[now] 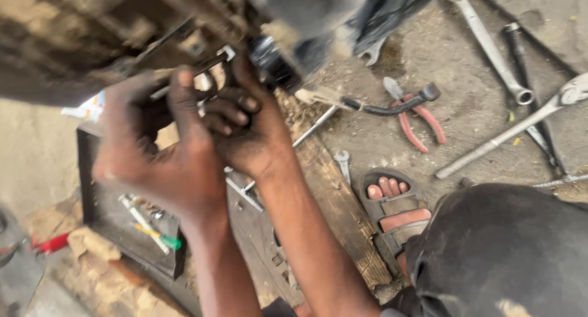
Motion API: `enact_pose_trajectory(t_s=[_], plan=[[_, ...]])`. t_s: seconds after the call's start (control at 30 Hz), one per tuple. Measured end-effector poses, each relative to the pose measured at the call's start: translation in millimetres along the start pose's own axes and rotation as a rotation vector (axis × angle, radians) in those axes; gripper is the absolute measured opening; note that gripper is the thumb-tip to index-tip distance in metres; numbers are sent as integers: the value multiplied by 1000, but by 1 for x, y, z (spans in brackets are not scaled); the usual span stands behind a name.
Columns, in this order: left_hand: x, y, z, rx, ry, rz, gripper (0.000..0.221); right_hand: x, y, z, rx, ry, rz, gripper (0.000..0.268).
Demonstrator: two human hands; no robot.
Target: The person sits on the floor of a repair shop working on a motorcycle engine and frame. They use a socket wrench to loosen and remove bolts, handle small parts and fasteners by hand, and use pliers while working on the engine area.
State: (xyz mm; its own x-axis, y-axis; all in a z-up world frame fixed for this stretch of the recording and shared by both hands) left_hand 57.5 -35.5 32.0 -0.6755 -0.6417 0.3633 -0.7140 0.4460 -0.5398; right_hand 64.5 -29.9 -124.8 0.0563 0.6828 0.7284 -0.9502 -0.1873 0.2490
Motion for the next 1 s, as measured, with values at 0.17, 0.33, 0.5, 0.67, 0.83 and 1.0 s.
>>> enact_pose_trajectory(t_s=[0.17, 0.33, 0.5, 0.67, 0.83, 1.0], plan=[[-8, 11, -6, 25, 39, -111, 7, 5, 1, 7, -6, -29, 63, 44], [-34, 17, -12, 93, 201, -223, 14, 5, 5, 17, 16, 3, 68, 20], [-16, -1, -10, 130, 252, -164, 14, 4, -6, -6, 43, 26, 102, 30], [6, -7, -8, 116, 39, 39, 16, 2, -9, -7, 39, 176, 38, 21], [-19, 9, -14, 204, 391, -329, 17, 5, -5, -5, 44, 143, 41, 31], [-49, 35, -30, 324, 639, -404, 16, 7, -9, -16, -83, 408, 59, 42]])
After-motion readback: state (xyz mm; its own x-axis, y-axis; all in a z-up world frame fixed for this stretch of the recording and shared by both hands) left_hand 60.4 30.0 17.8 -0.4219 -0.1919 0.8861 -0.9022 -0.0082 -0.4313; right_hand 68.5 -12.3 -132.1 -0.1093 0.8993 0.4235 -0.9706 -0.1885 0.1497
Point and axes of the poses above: each hand's wrist, its own y-axis away from the middle knuckle, its own z-axis out of the palm, x = y × z, the point moved 8 cm from there along -y, towards the middle knuckle, and after that the axes turned 5 degrees about y, right-handed, at the moved point
